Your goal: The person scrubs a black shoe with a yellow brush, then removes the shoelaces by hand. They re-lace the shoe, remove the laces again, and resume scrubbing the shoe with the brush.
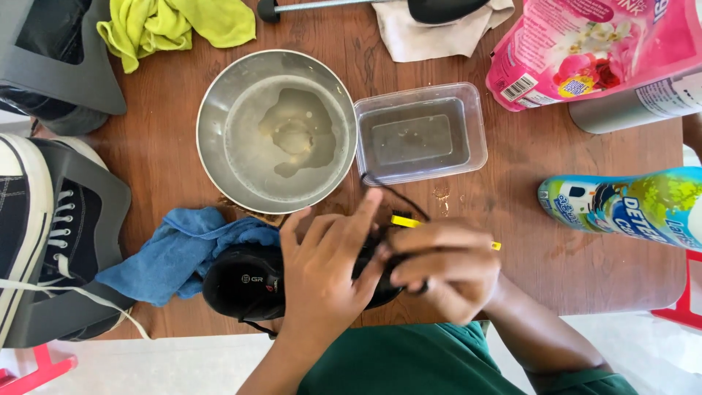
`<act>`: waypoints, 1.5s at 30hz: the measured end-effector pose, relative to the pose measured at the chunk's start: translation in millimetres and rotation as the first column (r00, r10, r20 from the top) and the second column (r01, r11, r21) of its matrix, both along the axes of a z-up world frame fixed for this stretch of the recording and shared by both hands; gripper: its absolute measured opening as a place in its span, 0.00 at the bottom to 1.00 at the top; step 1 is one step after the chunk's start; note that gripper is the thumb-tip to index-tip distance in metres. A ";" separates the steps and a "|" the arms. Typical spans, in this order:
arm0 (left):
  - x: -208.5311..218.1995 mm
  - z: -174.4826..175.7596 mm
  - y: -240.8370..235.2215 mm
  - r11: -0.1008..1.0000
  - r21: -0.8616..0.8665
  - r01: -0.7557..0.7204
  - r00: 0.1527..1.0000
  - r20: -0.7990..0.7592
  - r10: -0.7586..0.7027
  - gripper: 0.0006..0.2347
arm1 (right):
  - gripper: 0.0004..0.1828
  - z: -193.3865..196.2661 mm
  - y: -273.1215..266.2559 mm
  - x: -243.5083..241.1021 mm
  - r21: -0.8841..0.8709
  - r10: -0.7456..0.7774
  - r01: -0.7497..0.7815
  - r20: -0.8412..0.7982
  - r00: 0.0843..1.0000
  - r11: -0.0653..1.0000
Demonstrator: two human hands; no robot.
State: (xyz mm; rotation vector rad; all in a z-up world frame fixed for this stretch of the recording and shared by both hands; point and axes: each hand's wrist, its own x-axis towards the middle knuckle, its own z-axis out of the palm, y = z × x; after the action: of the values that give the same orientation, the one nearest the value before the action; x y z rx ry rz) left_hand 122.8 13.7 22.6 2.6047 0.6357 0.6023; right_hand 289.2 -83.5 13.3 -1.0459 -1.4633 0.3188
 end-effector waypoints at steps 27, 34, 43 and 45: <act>-119.0 12.6 39.8 0.852 -0.022 -0.523 0.852 -0.016 0.523 0.19 | 0.10 6.3 5.1 -40.7 -0.382 0.170 0.041 0.503 0.847 0.923; -137.6 9.0 29.6 0.854 -0.170 -0.491 0.869 -0.155 0.469 0.24 | 0.05 9.8 -15.1 -79.4 -0.385 0.067 0.185 0.555 0.829 0.904; -141.6 18.0 13.8 0.880 -0.136 -0.455 0.885 -0.179 0.430 0.41 | 0.07 -14.4 -29.9 -124.9 -0.356 -0.256 0.542 0.603 0.756 0.761; -144.2 12.5 10.3 0.854 0.080 -0.515 0.846 -0.111 0.521 0.37 | 0.08 -12.5 -26.9 -133.8 -0.315 -0.279 0.588 0.653 0.704 0.745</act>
State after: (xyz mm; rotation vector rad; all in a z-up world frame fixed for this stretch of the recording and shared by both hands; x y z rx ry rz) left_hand -21.4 24.0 35.1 2.5225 1.4123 0.6071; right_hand 155.4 -110.4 0.8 -2.0398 -1.6075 0.0085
